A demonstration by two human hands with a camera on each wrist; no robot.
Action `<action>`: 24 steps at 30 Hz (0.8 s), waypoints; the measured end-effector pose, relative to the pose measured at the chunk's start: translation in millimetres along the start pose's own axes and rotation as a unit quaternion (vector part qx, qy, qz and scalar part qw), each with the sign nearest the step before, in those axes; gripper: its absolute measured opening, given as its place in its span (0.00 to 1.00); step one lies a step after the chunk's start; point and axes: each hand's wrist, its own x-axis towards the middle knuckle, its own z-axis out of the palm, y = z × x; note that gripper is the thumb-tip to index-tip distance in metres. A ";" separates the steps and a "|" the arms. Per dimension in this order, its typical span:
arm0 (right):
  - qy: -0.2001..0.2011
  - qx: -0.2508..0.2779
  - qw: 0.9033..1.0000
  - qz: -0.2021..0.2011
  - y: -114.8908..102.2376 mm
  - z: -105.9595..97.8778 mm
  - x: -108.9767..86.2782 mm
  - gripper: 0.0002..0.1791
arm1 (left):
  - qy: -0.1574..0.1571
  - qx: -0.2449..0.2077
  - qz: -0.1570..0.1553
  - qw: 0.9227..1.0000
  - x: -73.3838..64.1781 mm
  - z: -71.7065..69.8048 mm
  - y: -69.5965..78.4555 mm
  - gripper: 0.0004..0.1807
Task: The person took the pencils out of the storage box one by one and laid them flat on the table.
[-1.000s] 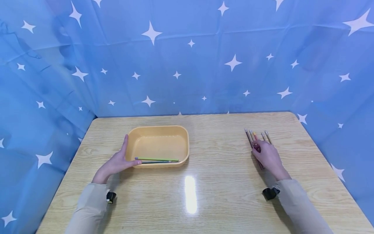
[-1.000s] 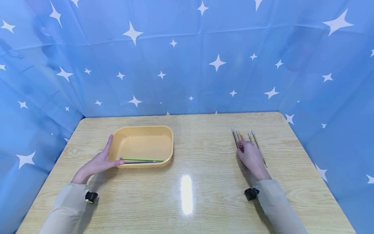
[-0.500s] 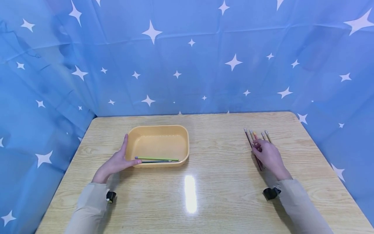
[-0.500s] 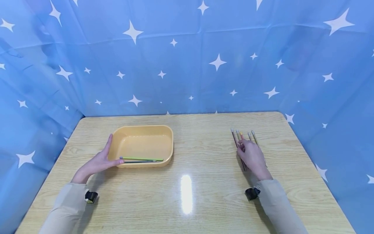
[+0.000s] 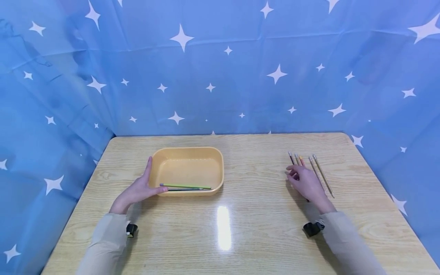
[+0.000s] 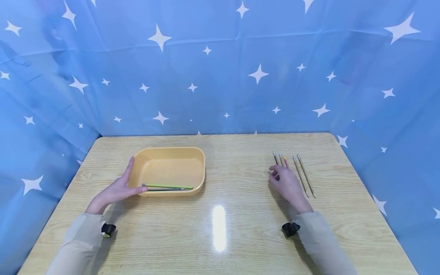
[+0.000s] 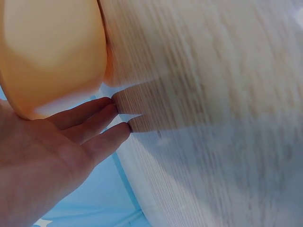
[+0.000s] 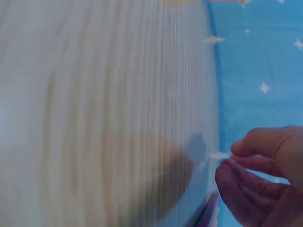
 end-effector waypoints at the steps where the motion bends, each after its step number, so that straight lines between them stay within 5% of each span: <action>1: 0.000 0.005 1.000 -0.004 -2.3 2.7 0.7 0.13 | 0.000 -0.002 -0.001 1.000 0.1 0.2 0.0 0.67; 24: -0.058 0.117 0.989 -0.070 -57.5 42.9 21.8 0.14 | 0.002 -0.015 0.001 1.000 1.1 0.6 0.8 0.67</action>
